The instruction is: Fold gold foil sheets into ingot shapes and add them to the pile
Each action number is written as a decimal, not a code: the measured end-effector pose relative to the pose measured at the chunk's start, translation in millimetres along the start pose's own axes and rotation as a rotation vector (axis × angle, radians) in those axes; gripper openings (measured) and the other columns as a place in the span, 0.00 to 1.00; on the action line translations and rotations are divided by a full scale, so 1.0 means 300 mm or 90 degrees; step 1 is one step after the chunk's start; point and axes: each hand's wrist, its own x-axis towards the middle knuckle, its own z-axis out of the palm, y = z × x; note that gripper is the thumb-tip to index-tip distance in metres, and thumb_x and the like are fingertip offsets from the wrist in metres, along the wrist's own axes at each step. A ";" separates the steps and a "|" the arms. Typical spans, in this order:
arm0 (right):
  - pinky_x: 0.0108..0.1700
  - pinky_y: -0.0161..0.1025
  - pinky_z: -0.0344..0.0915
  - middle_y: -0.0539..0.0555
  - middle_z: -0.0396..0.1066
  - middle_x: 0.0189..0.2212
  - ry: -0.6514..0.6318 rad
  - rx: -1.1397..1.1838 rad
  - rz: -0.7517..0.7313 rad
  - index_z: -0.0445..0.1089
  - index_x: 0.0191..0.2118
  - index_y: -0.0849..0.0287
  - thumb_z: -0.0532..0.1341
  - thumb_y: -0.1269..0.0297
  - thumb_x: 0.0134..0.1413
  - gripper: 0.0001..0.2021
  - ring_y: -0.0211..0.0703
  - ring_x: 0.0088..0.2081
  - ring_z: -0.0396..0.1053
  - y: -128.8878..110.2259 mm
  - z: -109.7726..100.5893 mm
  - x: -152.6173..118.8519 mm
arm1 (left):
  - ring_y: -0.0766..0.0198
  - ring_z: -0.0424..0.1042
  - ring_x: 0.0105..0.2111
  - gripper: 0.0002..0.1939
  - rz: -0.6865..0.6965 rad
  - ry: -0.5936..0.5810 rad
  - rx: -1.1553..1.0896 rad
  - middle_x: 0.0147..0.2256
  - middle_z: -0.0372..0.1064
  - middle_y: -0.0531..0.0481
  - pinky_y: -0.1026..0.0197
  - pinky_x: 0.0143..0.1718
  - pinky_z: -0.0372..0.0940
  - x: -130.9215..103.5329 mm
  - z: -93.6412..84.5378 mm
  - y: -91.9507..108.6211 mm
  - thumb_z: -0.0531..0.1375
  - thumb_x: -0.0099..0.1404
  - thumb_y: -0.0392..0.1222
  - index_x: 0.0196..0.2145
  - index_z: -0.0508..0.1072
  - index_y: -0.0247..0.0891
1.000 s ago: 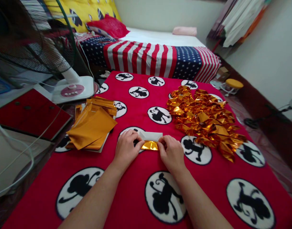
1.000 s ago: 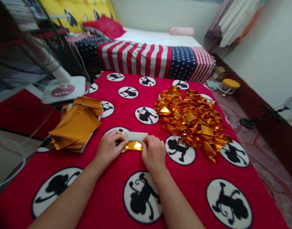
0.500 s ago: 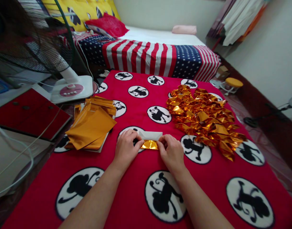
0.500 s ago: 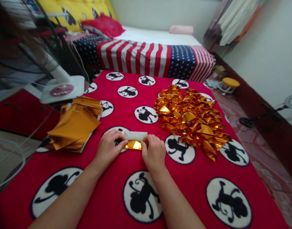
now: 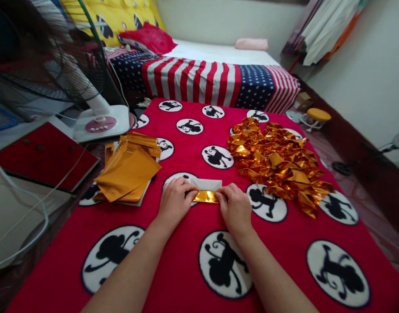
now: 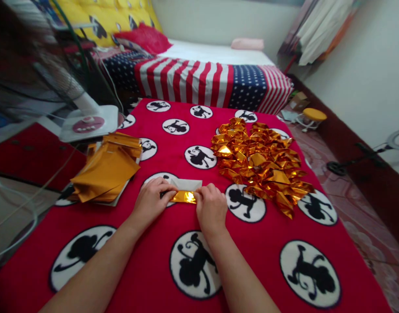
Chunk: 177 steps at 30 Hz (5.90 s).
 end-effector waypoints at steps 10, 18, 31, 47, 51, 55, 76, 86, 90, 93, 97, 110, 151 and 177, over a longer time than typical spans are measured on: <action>0.40 0.43 0.51 0.55 0.69 0.36 0.039 -0.064 0.078 0.70 0.37 0.58 0.63 0.57 0.55 0.10 0.50 0.41 0.64 -0.076 0.011 -0.035 | 0.53 0.66 0.44 0.13 -0.060 0.054 0.091 0.38 0.71 0.48 0.52 0.47 0.59 -0.042 0.013 0.079 0.65 0.56 0.54 0.35 0.77 0.43; 0.42 0.45 0.52 0.57 0.68 0.39 0.039 -0.040 0.075 0.69 0.41 0.58 0.64 0.59 0.51 0.13 0.53 0.44 0.63 -0.075 0.017 -0.057 | 0.52 0.66 0.45 0.11 -0.037 0.033 0.067 0.40 0.70 0.48 0.52 0.47 0.60 -0.054 0.011 0.049 0.66 0.56 0.48 0.37 0.76 0.45; 0.43 0.43 0.54 0.55 0.70 0.39 0.020 0.046 0.069 0.70 0.39 0.57 0.57 0.70 0.55 0.07 0.49 0.44 0.64 -0.036 0.005 -0.052 | 0.53 0.66 0.45 0.07 -0.055 0.030 0.049 0.40 0.70 0.48 0.51 0.47 0.60 -0.054 0.008 0.056 0.63 0.59 0.44 0.37 0.76 0.45; 0.42 0.43 0.53 0.55 0.69 0.39 0.046 0.006 0.082 0.70 0.39 0.58 0.63 0.60 0.52 0.10 0.50 0.43 0.64 -0.049 0.012 -0.056 | 0.55 0.68 0.45 0.09 -0.042 0.026 -0.002 0.40 0.71 0.49 0.54 0.47 0.62 -0.047 0.015 0.001 0.63 0.59 0.40 0.39 0.78 0.46; 0.42 0.42 0.53 0.54 0.69 0.39 0.028 0.021 0.072 0.70 0.40 0.56 0.59 0.68 0.56 0.06 0.48 0.43 0.64 -0.038 0.015 -0.060 | 0.56 0.69 0.44 0.09 -0.054 0.039 -0.005 0.40 0.72 0.49 0.55 0.45 0.62 -0.051 0.019 0.011 0.61 0.60 0.36 0.38 0.78 0.46; 0.42 0.42 0.53 0.54 0.70 0.39 0.040 0.024 0.064 0.70 0.39 0.57 0.58 0.69 0.58 0.05 0.48 0.43 0.64 -0.035 0.013 -0.057 | 0.55 0.68 0.42 0.05 -0.064 0.063 0.011 0.37 0.72 0.49 0.54 0.44 0.61 -0.050 0.022 0.036 0.62 0.61 0.43 0.35 0.78 0.44; 0.63 0.50 0.50 0.63 0.61 0.60 0.073 0.086 -0.148 0.63 0.58 0.64 0.48 0.70 0.64 0.19 0.50 0.63 0.54 -0.161 0.048 -0.078 | 0.52 0.66 0.43 0.06 -0.076 0.086 0.155 0.39 0.70 0.46 0.52 0.43 0.59 -0.056 0.038 0.063 0.59 0.65 0.45 0.36 0.72 0.42; 0.68 0.55 0.42 0.66 0.43 0.69 -0.137 -0.005 -0.156 0.48 0.68 0.71 0.51 0.49 0.63 0.37 0.53 0.70 0.39 -0.108 0.048 -0.137 | 0.52 0.67 0.43 0.07 -0.098 0.067 0.133 0.39 0.71 0.47 0.51 0.45 0.59 -0.053 0.027 0.070 0.59 0.64 0.46 0.35 0.74 0.42; 0.68 0.54 0.41 0.63 0.38 0.70 -0.141 -0.109 -0.122 0.48 0.68 0.69 0.53 0.48 0.62 0.38 0.52 0.70 0.37 -0.030 0.003 -0.155 | 0.54 0.67 0.43 0.05 -0.093 0.069 0.116 0.39 0.71 0.48 0.53 0.46 0.60 -0.054 0.015 0.071 0.60 0.64 0.44 0.36 0.75 0.42; 0.68 0.54 0.41 0.61 0.37 0.70 -0.138 -0.147 -0.115 0.47 0.69 0.68 0.52 0.49 0.63 0.36 0.51 0.70 0.37 -0.012 -0.007 -0.160 | 0.53 0.68 0.43 0.05 -0.095 0.071 0.139 0.39 0.72 0.46 0.51 0.46 0.62 -0.056 0.001 0.080 0.59 0.64 0.41 0.36 0.75 0.41; 0.67 0.54 0.41 0.62 0.38 0.70 -0.117 -0.173 -0.125 0.47 0.69 0.68 0.51 0.51 0.63 0.35 0.52 0.70 0.37 -0.010 0.006 -0.166 | 0.50 0.66 0.52 0.09 -0.017 0.119 0.132 0.49 0.70 0.42 0.47 0.53 0.61 -0.072 0.001 0.137 0.56 0.66 0.36 0.38 0.77 0.38; 0.67 0.54 0.41 0.61 0.40 0.70 -0.105 -0.210 -0.134 0.49 0.68 0.67 0.50 0.57 0.64 0.31 0.50 0.70 0.37 -0.009 0.012 -0.165 | 0.55 0.41 0.69 0.38 0.189 -0.170 0.121 0.69 0.40 0.40 0.48 0.67 0.45 -0.156 0.037 0.081 0.43 0.70 0.61 0.68 0.49 0.32; 0.66 0.58 0.43 0.58 0.48 0.68 -0.077 -0.129 -0.139 0.55 0.66 0.63 0.43 0.63 0.67 0.25 0.48 0.69 0.43 -0.026 -0.009 -0.174 | 0.56 0.44 0.68 0.30 0.117 -0.086 0.189 0.69 0.43 0.44 0.45 0.67 0.44 -0.191 0.046 0.066 0.45 0.72 0.51 0.67 0.52 0.35; 0.67 0.54 0.43 0.59 0.43 0.69 -0.098 -0.183 -0.142 0.52 0.67 0.66 0.47 0.58 0.67 0.28 0.49 0.69 0.42 0.010 -0.007 -0.180 | 0.55 0.47 0.68 0.28 0.103 -0.052 0.214 0.68 0.47 0.44 0.41 0.66 0.45 -0.195 0.043 0.080 0.46 0.70 0.44 0.66 0.55 0.36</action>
